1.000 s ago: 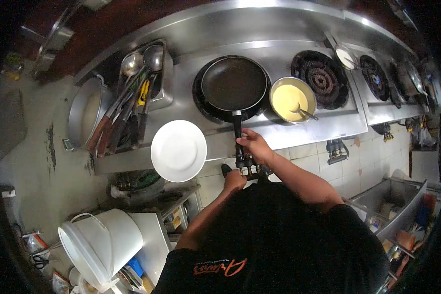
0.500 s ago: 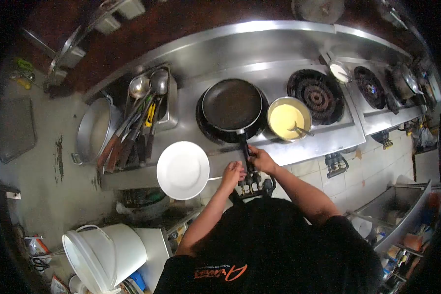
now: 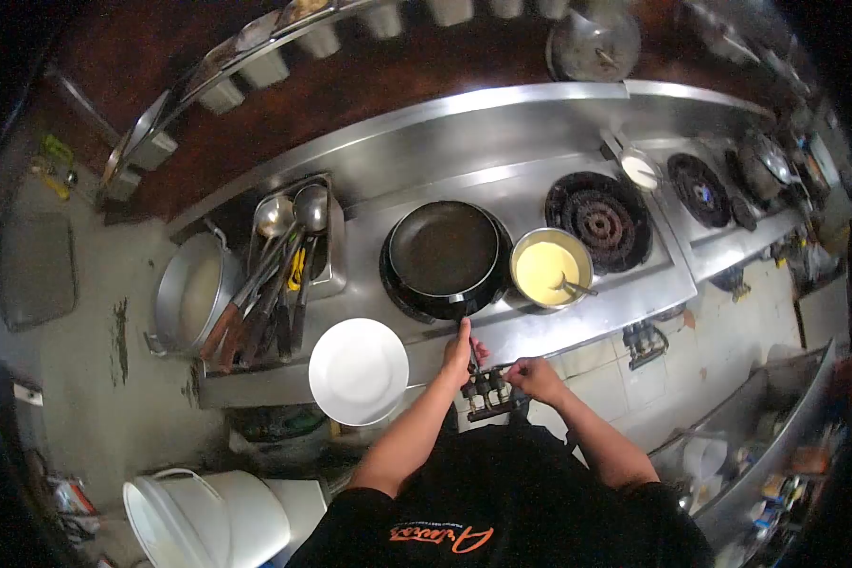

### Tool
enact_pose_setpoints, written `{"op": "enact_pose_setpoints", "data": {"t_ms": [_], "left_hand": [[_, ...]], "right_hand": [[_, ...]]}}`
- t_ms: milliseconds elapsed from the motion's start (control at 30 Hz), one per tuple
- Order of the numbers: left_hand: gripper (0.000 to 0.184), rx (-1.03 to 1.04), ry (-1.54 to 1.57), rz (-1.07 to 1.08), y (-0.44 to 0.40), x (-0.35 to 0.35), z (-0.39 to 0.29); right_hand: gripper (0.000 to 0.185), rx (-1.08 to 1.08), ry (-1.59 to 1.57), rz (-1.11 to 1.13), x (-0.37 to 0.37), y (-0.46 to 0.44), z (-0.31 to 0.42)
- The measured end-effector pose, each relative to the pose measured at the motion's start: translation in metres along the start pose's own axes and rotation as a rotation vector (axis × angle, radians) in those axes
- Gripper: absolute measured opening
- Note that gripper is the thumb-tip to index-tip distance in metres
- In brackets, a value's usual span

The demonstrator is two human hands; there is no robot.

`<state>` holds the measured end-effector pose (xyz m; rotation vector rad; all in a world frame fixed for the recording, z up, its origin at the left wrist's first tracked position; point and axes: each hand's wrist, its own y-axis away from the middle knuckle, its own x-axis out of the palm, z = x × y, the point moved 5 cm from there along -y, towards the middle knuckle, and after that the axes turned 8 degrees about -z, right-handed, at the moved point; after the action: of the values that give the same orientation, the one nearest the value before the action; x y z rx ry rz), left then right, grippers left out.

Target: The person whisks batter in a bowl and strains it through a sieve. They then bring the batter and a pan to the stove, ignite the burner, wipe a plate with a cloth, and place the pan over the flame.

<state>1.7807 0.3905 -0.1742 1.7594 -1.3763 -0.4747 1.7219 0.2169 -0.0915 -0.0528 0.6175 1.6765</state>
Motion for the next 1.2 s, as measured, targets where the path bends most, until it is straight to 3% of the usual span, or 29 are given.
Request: {"op": "enact_pose_setpoints", "data": {"t_ms": [100,167,233,267,400,533,700,833,1200], "left_hand": [[0.057,0.155,-0.102,0.115,0.004,-0.009,-0.021],[0.055,0.331,-0.220,0.029,0.022,-0.016,-0.048],[0.055,0.331,-0.246,0.025,0.027,-0.029,-0.059],[0.053,0.322,-0.292,0.016,0.033,-0.037,-0.064],[0.049,0.398,-0.375,0.015,0.060,-0.057,-0.092],[0.048,0.500,-0.393,0.011,0.102,-0.067,-0.122],[0.047,0.637,-0.410,0.004,0.134,-0.080,-0.157],[0.047,0.604,-0.357,-0.011,0.137,-0.093,-0.163],[0.046,0.581,-0.375,0.008,0.153,-0.107,-0.152]], "right_hand": [[0.019,-0.115,0.119,-0.078,0.010,0.015,0.005],[0.021,-0.136,0.286,-0.107,0.032,0.022,-0.032],[0.025,-0.148,0.510,-0.102,0.055,0.035,-0.044],[0.027,-0.043,0.545,-0.121,0.062,0.045,-0.049],[0.023,0.071,0.521,-0.249,0.107,0.054,-0.089],[0.027,0.088,0.500,-0.229,0.122,0.069,-0.033],[0.026,0.014,0.632,-0.298,0.139,0.046,-0.035],[0.020,0.001,0.718,-0.286,0.151,0.028,-0.061],[0.018,0.039,0.718,-0.180,0.149,0.029,-0.039]]}}
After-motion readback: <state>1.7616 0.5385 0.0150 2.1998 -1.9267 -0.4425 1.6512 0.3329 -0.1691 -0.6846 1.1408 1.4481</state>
